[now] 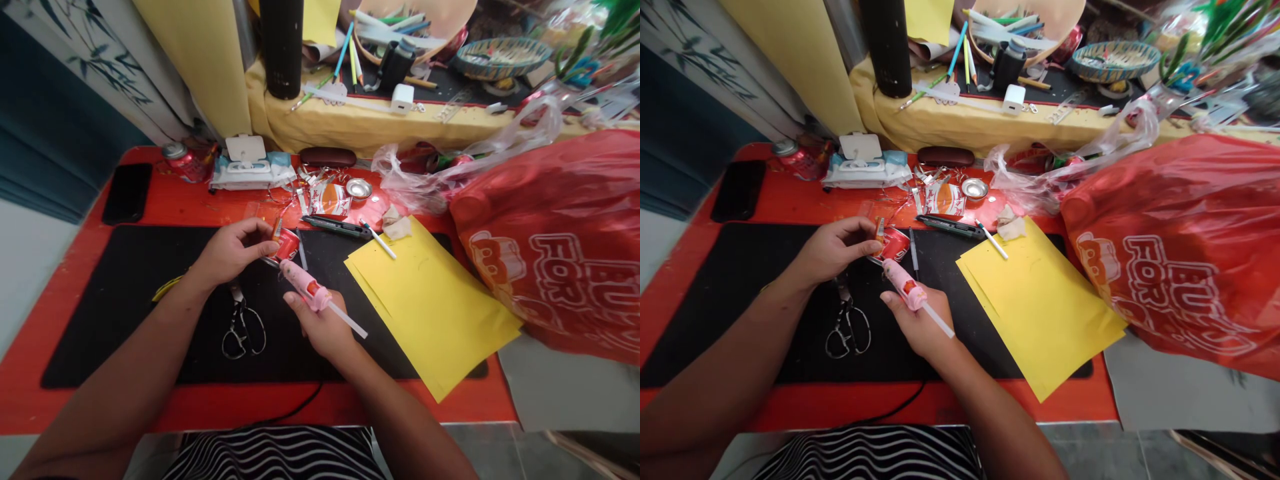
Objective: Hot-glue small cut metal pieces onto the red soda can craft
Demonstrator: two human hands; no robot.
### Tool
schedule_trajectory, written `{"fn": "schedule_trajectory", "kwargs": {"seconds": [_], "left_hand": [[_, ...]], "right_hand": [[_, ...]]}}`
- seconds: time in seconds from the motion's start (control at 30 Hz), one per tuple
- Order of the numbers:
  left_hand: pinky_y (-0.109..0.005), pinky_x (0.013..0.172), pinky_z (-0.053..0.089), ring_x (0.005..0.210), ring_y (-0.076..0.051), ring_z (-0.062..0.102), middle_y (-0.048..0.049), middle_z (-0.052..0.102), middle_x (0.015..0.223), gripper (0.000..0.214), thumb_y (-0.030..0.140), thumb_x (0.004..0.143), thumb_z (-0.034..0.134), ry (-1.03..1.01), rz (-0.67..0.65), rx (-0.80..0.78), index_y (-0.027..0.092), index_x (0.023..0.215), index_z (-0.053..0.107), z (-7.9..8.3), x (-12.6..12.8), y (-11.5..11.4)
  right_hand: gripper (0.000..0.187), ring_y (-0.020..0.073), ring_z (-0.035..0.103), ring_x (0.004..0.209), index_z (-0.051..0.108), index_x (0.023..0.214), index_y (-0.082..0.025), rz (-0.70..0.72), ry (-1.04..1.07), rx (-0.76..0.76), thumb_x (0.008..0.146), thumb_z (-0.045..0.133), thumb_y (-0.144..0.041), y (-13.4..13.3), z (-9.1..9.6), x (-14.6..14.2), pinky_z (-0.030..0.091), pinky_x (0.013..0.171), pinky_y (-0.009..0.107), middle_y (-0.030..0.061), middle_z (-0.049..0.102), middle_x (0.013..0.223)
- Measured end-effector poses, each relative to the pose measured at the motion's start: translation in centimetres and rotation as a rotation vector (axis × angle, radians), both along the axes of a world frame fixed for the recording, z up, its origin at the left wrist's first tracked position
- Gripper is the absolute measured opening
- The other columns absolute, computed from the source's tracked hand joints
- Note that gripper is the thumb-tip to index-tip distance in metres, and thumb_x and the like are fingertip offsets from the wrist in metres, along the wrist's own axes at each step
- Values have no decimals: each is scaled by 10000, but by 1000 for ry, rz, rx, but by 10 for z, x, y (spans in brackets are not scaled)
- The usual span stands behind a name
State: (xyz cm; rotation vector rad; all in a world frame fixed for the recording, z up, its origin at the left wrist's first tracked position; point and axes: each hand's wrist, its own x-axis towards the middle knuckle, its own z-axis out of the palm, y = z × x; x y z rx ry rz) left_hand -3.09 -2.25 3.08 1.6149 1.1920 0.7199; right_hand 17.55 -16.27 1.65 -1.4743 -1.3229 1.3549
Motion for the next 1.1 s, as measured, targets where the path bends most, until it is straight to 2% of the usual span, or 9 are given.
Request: {"fn": "schedule_trajectory", "kwargs": {"seconds": [0.33, 0.53, 0.73, 0.93, 1.1], "left_hand": [[-302, 733, 555, 789, -198, 670, -21, 742, 875, 428, 564, 786, 933, 0, -3, -2, 203, 910, 742, 0, 0, 0], [-290, 734, 540, 783, -188, 663, -10, 739, 867, 395, 527, 790, 929, 3, -4, 0, 199, 911, 744, 0, 0, 0], [-289, 721, 537, 781, -190, 658, -12, 737, 866, 401, 535, 789, 921, 12, -2, 4, 200, 912, 740, 0, 0, 0], [-292, 722, 540, 779, -192, 663, -12, 737, 863, 391, 524, 787, 922, 12, -3, 9, 201, 913, 740, 0, 0, 1], [-282, 711, 531, 765, -182, 652, -5, 730, 850, 388, 517, 787, 925, 7, -3, 17, 197, 907, 741, 0, 1, 0]], "right_hand": [[521, 188, 596, 474, 832, 1401, -203, -30, 7, -35, 1036, 716, -556, -1, -1, -1, 498, 501, 255, -43, 558, 479], [528, 174, 577, 486, 789, 1472, -202, -21, 28, -16, 1041, 716, -498, -1, 1, -1, 498, 522, 245, -65, 534, 483], [414, 167, 552, 499, 881, 1160, -165, -10, -23, -25, 1029, 729, -527, -1, 1, -2, 464, 517, 248, -47, 528, 483], [431, 174, 561, 516, 857, 1280, -193, -12, -19, -11, 1013, 747, -513, -1, 1, -2, 465, 530, 252, -62, 517, 498], [392, 166, 543, 520, 872, 1169, -181, -9, -11, -9, 1011, 744, -516, -1, 0, -3, 446, 524, 250, -57, 506, 507]]}}
